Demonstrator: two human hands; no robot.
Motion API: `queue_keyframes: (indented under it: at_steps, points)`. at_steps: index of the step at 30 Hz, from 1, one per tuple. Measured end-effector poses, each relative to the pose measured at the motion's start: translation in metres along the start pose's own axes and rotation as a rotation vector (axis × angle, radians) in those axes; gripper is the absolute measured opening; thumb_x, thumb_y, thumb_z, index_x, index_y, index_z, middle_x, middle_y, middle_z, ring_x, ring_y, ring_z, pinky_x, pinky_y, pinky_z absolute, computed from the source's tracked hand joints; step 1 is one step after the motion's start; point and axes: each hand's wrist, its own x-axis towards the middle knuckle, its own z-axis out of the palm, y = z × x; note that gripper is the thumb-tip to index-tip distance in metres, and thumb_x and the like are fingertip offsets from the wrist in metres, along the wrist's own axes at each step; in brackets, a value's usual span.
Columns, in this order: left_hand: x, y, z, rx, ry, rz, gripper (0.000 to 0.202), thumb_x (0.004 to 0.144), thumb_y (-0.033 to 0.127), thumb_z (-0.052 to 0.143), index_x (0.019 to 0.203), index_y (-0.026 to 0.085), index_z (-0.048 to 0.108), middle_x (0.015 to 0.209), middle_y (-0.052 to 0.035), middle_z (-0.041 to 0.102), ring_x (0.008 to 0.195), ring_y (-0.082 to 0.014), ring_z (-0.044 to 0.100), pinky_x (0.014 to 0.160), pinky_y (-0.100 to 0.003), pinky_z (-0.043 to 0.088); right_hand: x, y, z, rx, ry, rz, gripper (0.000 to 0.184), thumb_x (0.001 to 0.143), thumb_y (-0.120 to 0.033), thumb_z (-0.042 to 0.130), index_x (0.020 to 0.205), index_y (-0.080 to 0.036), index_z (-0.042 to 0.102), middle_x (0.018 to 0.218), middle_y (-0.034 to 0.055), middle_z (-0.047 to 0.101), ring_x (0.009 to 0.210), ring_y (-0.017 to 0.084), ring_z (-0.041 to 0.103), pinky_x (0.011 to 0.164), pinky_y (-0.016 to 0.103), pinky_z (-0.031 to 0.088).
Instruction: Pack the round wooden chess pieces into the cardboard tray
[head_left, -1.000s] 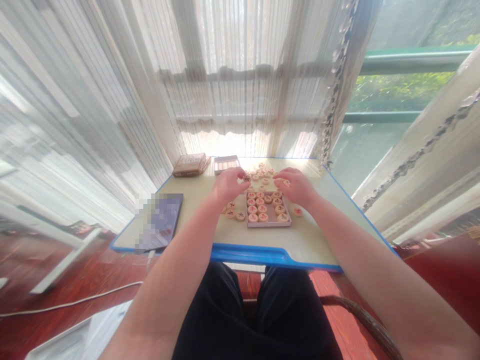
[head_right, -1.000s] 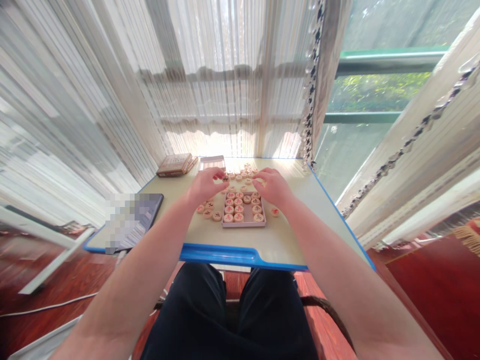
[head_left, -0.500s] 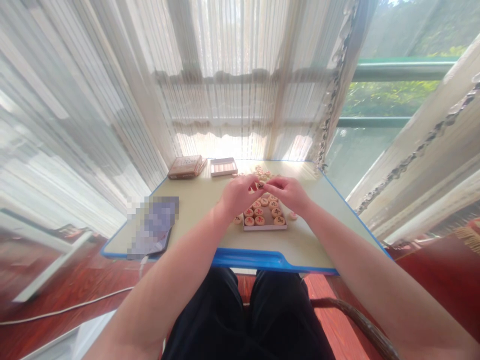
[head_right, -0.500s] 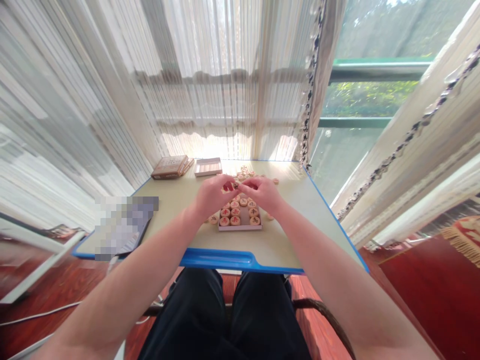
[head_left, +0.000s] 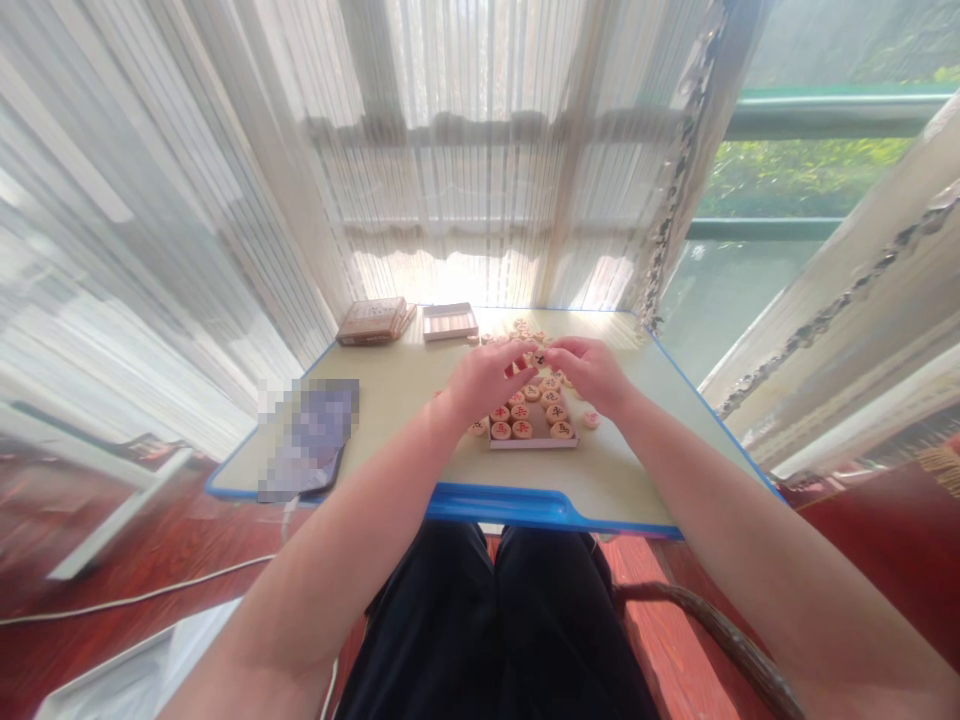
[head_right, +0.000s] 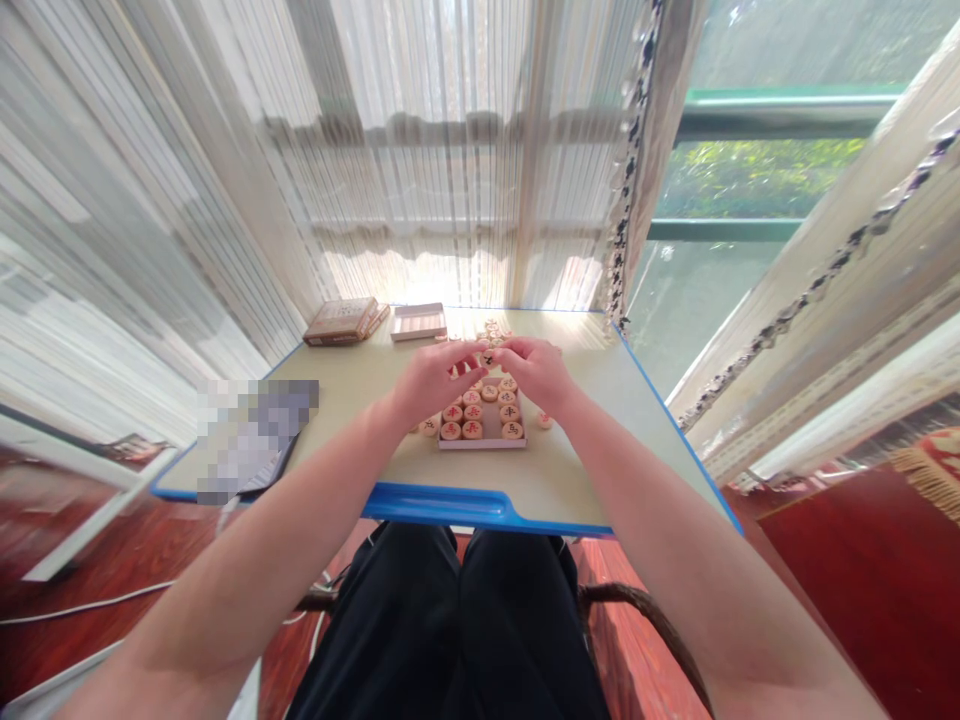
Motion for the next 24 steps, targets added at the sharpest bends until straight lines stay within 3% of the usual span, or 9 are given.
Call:
queue_keyframes:
  at_steps: [5,10,15,21,24]
  points:
    - [0.001,-0.001,0.001,0.045,0.017,-0.006,0.027,0.079,0.028,0.063,0.105,0.019,0.065,0.08,-0.0019,0.07,0.063,-0.0098,0.059,0.064,-0.021,0.047,0.0,0.0,0.002,-0.018,-0.049,-0.011,0.03,0.077,-0.042,0.053,0.068,-0.016,0.067,0.056,-0.0001,0.056,0.056,0.013,0.05,0.054,0.026,0.038]
    - [0.002,-0.002,-0.001,0.086,0.012,-0.094,0.025,0.078,0.028,0.064,0.102,0.019,0.066,0.078,-0.0017,0.071,0.065,-0.0112,0.061,0.067,-0.022,0.047,0.001,0.003,0.001,-0.105,0.073,-0.033,0.025,0.076,-0.038,0.057,0.078,-0.017,0.069,0.065,0.0012,0.063,0.064,0.015,0.055,0.063,0.028,0.044]
    - [0.002,-0.004,-0.001,0.057,0.01,-0.134,0.026,0.078,0.028,0.065,0.101,0.019,0.067,0.08,-0.0026,0.072,0.069,-0.0135,0.064,0.071,-0.024,0.049,0.001,0.005,0.002,-0.076,-0.055,-0.044,0.024,0.075,-0.037,0.061,0.086,-0.017,0.07,0.08,0.0045,0.069,0.072,0.018,0.061,0.068,0.031,0.048]
    - [0.001,-0.008,0.001,-0.011,0.009,-0.143,0.026,0.079,0.023,0.063,0.104,0.019,0.068,0.086,-0.0039,0.073,0.077,-0.0167,0.067,0.074,-0.026,0.05,0.002,0.01,0.008,0.1,-0.074,0.026,0.032,0.074,-0.038,0.065,0.098,-0.016,0.066,0.076,0.0049,0.07,0.059,0.015,0.062,0.058,0.03,0.051]
    - [0.001,-0.01,0.002,-0.044,0.02,-0.166,0.027,0.079,0.021,0.061,0.105,0.019,0.067,0.086,-0.0035,0.073,0.078,-0.0169,0.067,0.075,-0.026,0.051,0.002,0.011,0.008,0.099,-0.056,-0.005,0.032,0.074,-0.037,0.065,0.099,-0.016,0.065,0.076,0.0044,0.07,0.062,0.015,0.063,0.059,0.029,0.052]
